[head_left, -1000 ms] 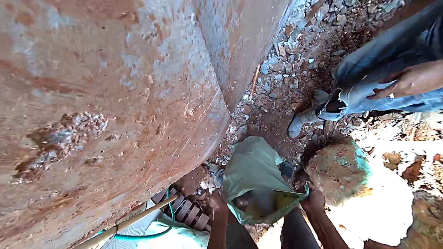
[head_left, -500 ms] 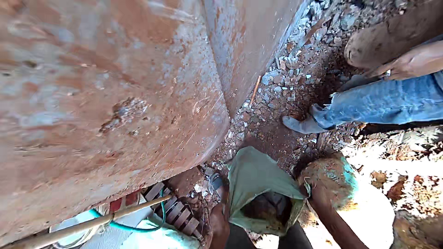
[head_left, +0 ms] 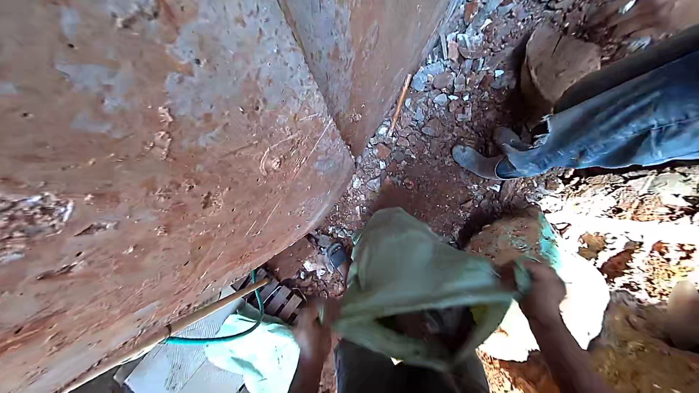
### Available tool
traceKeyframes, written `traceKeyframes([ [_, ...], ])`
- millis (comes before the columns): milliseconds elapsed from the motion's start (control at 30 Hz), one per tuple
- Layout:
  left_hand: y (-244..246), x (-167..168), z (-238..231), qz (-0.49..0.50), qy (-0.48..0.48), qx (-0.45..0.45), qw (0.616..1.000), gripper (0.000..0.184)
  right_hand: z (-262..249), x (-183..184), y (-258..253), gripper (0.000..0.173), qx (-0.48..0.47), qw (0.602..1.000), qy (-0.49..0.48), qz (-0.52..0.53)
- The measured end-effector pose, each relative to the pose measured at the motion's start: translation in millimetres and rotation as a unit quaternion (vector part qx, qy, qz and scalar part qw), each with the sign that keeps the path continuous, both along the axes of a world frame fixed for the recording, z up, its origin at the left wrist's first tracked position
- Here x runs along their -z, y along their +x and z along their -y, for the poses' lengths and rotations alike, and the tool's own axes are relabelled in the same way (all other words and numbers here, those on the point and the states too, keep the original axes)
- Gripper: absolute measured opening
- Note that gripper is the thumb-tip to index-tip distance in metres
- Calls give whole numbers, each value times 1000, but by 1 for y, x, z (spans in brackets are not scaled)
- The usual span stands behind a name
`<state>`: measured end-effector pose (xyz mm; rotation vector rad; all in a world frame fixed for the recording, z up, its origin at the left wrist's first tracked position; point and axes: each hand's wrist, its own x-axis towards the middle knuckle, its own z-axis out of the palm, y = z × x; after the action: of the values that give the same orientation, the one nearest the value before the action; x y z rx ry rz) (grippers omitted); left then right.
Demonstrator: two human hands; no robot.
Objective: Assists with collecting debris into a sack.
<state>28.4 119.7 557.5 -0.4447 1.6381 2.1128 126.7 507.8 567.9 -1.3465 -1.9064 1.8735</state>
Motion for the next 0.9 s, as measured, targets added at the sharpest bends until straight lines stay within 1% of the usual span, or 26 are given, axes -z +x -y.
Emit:
traceKeyframes([
  [33,-5,43,-9,57,-48,-63,995,43,11,47,-6,30,38,996,-15,78],
  [67,-13,81,-21,118,-121,-117,979,39,19,96,-17,27,105,984,-44,138],
  [100,-16,101,-31,174,-190,-135,957,34,25,129,-21,28,179,967,-73,164],
  [133,-15,109,-40,209,-234,-122,942,27,28,145,-27,29,222,955,-85,176],
  [167,-21,115,-51,215,-254,-116,936,25,25,156,-42,30,227,955,-86,172],
  [200,-22,121,-56,201,-263,-118,936,24,23,163,-50,30,217,958,-85,165],
  [267,15,114,-43,205,-227,-141,942,27,29,162,-10,31,198,960,-101,167],
  [300,19,114,-43,204,-209,-158,943,29,28,163,1,32,186,964,-102,161],
  [333,13,114,-49,200,-216,-166,941,29,26,162,-1,30,178,967,-97,155],
  [367,13,108,-53,212,-250,-147,933,27,29,155,1,28,170,968,-92,161],
  [433,17,86,-56,241,-322,-63,913,22,33,128,5,25,154,968,-98,173],
  [467,23,71,-53,246,-343,-23,906,24,33,110,13,22,152,967,-101,180],
  [500,19,54,-53,238,-347,5,907,26,29,95,10,20,140,969,-96,178],
  [533,10,42,-54,223,-337,5,915,24,25,83,0,20,126,974,-97,163],
  [567,14,31,-52,213,-323,-15,922,19,24,67,2,21,114,976,-102,156],
  [633,12,10,-52,203,-273,-20,940,35,14,36,5,33,86,983,-103,128],
  [700,11,-29,-50,198,-216,-29,956,38,5,4,14,36,35,987,-115,104],
  [733,8,-53,-50,189,-191,-35,963,36,-1,-14,17,34,6,989,-114,97],
  [800,14,-98,-45,160,-140,-35,976,35,-8,-60,32,31,-46,989,-107,95],
  [833,17,-115,-38,131,-121,-18,984,35,-10,-84,35,31,-66,989,-101,89],
  [867,20,-125,-29,89,-103,15,991,35,-13,-107,37,34,-90,989,-94,77],
  [900,23,-126,-18,32,-96,64,993,34,-20,-122,40,37,-119,987,-84,59],
])
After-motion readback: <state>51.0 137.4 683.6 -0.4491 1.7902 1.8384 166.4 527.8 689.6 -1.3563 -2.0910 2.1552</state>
